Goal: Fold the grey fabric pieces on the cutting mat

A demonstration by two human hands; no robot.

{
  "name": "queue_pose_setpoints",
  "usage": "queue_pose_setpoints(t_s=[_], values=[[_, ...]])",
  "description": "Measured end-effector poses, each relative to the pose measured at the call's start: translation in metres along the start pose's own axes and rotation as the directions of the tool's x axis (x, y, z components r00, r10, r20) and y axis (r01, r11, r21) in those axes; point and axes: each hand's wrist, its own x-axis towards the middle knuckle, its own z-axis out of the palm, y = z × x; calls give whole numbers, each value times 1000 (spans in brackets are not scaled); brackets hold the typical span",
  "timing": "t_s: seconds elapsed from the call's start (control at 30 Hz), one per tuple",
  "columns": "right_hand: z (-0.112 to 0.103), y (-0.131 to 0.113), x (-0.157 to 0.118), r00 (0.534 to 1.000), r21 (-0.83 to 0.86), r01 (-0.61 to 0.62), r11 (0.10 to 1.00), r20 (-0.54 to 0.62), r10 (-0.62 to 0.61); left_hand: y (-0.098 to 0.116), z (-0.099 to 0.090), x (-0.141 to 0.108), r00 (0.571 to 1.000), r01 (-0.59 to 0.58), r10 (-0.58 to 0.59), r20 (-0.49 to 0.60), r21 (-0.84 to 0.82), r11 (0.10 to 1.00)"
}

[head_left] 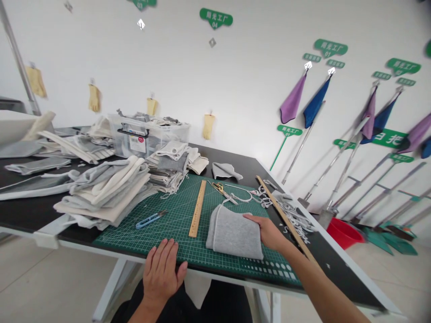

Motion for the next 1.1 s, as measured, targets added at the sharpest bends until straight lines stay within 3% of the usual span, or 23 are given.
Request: queue_pose_setpoints(t_s=[0.2,0.43,0.53,0.63,0.77,0.93,1.1], values=[[9,12,10,994,242,8,970,-111,20,-1,0,-1,1000,5,-5,13,-2,1000],[20,13,6,994,510,71,857,-108,-19,-1,0,-1,1000,4,-4,13,-6,1000],[23,10,10,956,532,171,829,-293,-9,0,-1,0,1000,-6,6,14,2,1000],[26,0,20,884,575,180,798,-450,125,0,-1,1,1000,-8,8,11,5,1000],[26,-17,42,848,695,95,712,-431,307,0,-1,1,1000,-8,8,14,7,1000],[15,-20,85,798,621,197,759,-551,243,-3,-1,-1,999,-31,30,44,15,999],[6,-19,139,751,610,298,734,-625,214,-5,-1,-1,997,-44,42,65,25,999]])
